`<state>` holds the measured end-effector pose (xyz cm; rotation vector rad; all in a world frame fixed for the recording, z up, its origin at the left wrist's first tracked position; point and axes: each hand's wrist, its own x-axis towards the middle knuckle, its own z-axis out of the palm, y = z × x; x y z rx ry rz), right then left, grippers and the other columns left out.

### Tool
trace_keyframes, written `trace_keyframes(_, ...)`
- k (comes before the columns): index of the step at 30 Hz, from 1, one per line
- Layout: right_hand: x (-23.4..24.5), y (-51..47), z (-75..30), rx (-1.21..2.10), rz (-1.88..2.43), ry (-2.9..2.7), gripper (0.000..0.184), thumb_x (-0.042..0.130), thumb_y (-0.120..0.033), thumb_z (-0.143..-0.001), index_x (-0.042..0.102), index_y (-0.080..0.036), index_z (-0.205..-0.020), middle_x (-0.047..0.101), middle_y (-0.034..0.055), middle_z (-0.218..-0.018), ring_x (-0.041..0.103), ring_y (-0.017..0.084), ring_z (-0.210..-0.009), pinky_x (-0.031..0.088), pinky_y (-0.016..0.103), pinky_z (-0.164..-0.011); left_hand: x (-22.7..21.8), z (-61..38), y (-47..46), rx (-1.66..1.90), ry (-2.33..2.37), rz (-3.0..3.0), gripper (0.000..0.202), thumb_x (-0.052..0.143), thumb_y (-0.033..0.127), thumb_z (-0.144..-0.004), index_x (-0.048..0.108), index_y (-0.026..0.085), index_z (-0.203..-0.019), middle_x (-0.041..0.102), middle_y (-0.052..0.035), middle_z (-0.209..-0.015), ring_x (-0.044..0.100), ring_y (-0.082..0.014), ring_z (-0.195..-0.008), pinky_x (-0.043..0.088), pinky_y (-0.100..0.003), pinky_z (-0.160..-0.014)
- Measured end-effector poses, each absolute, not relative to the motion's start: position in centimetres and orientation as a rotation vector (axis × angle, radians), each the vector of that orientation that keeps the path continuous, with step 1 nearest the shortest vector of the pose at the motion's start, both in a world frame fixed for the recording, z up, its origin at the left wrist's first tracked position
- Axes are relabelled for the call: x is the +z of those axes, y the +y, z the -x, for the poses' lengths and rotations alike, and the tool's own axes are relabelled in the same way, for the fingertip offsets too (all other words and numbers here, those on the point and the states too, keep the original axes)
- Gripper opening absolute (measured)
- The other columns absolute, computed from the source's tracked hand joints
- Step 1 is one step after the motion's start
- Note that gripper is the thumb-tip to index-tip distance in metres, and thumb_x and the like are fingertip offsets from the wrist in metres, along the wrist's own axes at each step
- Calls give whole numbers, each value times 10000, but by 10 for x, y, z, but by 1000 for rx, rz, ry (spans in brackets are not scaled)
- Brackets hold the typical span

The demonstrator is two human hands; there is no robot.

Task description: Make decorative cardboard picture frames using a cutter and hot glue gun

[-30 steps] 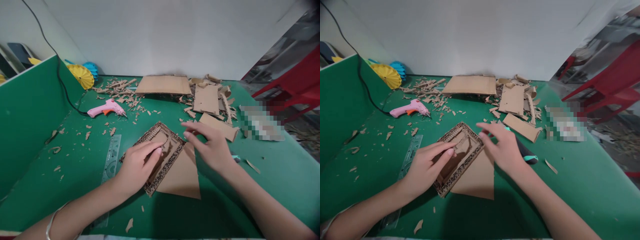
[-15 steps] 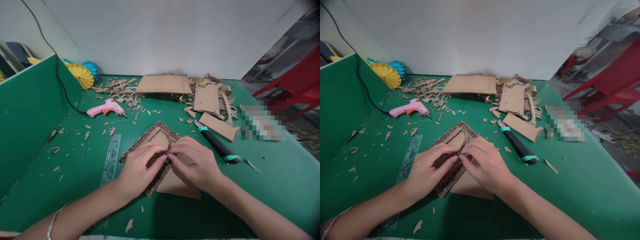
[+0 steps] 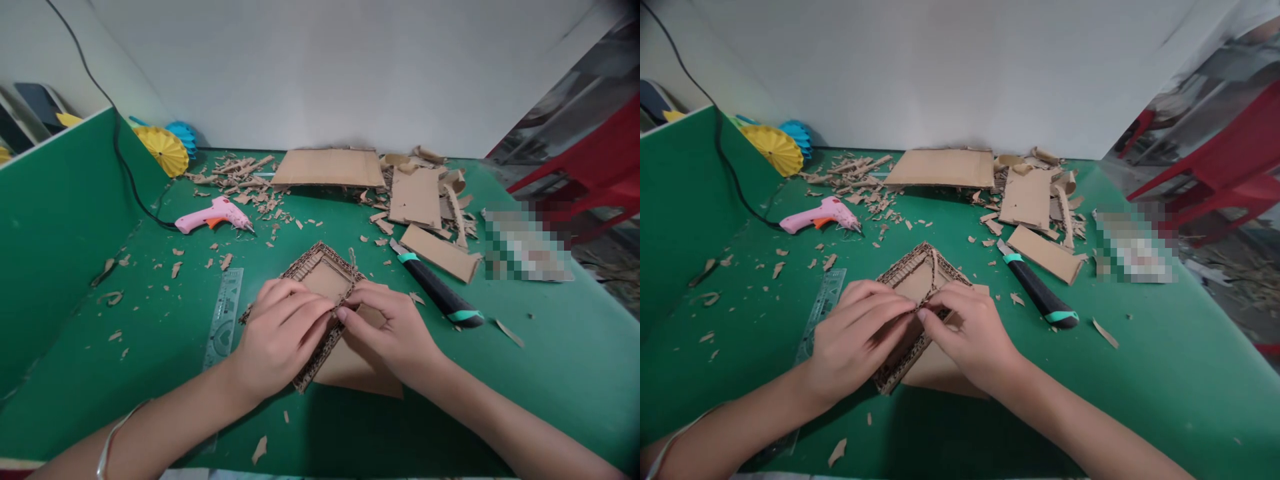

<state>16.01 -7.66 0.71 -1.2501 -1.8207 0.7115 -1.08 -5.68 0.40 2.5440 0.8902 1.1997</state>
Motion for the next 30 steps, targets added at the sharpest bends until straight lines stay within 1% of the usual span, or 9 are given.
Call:
trace_keyframes(7, 8, -77, -159, 819, 1278, -1766, 94, 571, -182, -775, 578, -188, -682, 611, -6, -658, 551, 122, -654, 429, 250, -637, 6, 12, -59, 1186, 1008, -2613, 84, 618, 128, -761, 623, 184, -823, 667, 8, -737, 519, -152, -720, 370, -336, -698)
trace_keyframes(17, 6, -76, -158, 976, 1242, -1619, 92, 580, -199, -763, 589, -193, -671, 603, -10, -648, 549, 124, -652, 444, 248, -626, 9, 14, -60, 1172, 1022, -2864, 121, 631, 153, -757, 646, 199, -868, 700, 15, -772, 542, -149, -701, 337, -337, -689)
trace_keyframes(25, 4, -79, -156, 1004, 1280, -1484, 65, 584, -176, -728, 608, -190, -669, 601, -6, -654, 561, 125, -644, 462, 244, -611, 12, 13, -62, 1193, 1026, -2942, 118, 644, 135, -747, 648, 181, -855, 707, 33, -771, 513, -147, -678, 320, -328, -669)
trace_keyframes(30, 5, -81, -155, 1027, 1267, -1481, 62, 593, -197, -736, 611, -192, -677, 602, 0, -662, 561, 131, -652, 470, 256, -621, 13, 13, -63, 1185, 1051, -2939, 131, 636, 137, -755, 650, 205, -866, 707, 37, -780, 512, -150, -675, 313, -331, -667)
